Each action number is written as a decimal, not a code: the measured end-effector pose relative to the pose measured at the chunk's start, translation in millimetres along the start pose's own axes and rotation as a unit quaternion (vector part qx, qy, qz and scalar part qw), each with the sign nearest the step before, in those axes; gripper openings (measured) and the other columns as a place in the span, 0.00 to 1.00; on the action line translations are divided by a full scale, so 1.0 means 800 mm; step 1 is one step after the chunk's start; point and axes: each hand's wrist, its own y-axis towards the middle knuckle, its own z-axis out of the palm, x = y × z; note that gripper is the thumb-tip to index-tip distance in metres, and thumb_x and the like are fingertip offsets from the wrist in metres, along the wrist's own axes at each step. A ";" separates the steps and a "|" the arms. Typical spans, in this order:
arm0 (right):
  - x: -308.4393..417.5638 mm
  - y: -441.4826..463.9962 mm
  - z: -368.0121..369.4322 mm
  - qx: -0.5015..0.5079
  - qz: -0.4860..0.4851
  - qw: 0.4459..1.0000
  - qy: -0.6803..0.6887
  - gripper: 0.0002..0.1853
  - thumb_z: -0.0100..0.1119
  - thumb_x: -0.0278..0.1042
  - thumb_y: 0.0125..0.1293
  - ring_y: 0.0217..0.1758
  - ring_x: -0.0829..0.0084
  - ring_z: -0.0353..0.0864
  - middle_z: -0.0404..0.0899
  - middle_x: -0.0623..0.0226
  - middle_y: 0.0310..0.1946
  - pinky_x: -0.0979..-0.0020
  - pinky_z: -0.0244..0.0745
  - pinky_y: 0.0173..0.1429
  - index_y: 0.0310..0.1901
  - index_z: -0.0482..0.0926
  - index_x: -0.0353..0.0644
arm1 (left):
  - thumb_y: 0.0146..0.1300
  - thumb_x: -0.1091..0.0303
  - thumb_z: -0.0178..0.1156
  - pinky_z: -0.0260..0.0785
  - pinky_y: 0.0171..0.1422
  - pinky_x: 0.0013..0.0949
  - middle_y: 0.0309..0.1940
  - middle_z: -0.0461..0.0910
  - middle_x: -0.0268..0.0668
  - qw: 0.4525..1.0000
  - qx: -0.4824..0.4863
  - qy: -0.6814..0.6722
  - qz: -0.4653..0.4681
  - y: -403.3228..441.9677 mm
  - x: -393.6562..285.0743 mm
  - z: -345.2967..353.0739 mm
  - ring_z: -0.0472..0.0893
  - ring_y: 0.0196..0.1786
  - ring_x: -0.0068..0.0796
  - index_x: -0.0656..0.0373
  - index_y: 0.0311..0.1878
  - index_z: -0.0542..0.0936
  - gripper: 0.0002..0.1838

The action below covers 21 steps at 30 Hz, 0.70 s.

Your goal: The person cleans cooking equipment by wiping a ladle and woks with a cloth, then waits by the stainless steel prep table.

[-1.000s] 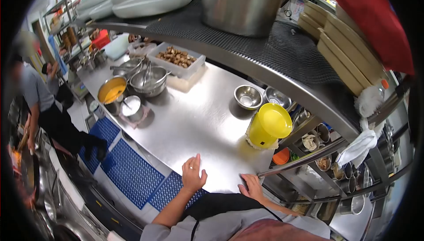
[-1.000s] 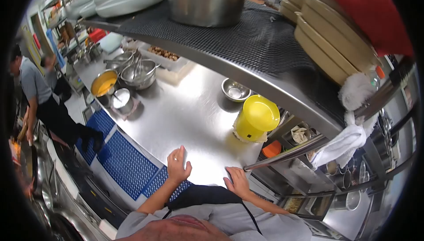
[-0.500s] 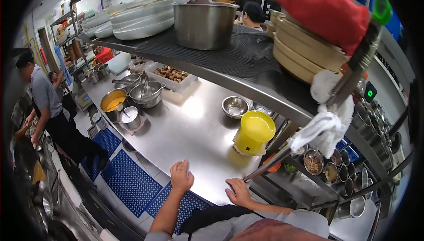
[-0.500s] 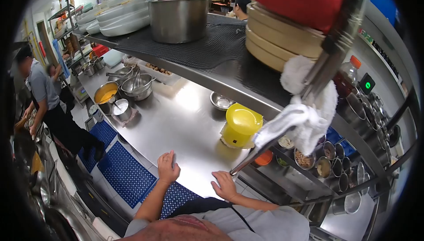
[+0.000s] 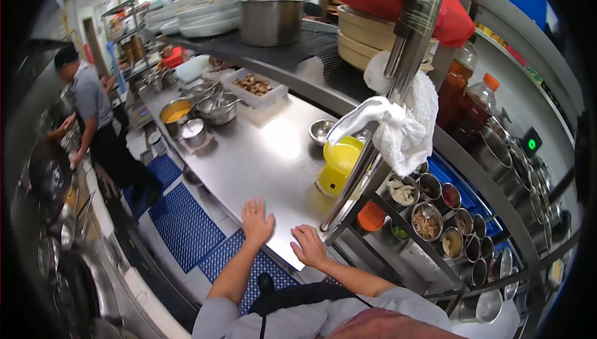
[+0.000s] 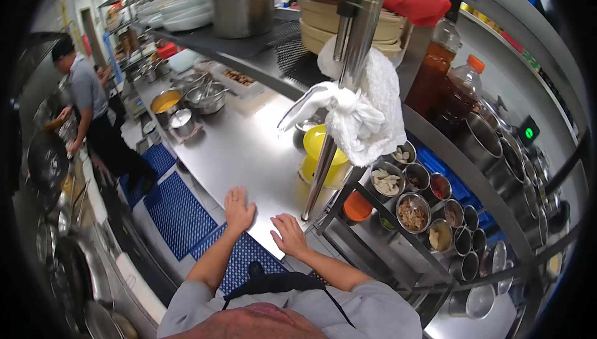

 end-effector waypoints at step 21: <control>-0.021 -0.015 0.014 0.022 -0.026 0.999 0.032 0.19 0.60 0.27 0.63 0.53 0.52 0.76 0.79 0.55 0.48 0.57 0.72 0.59 0.56 0.77 0.37 | 0.70 0.62 0.57 0.67 0.70 0.51 0.80 0.51 0.56 0.992 0.022 -0.098 -0.079 -0.193 -0.103 -0.034 0.70 0.68 0.63 0.52 0.75 0.67 0.31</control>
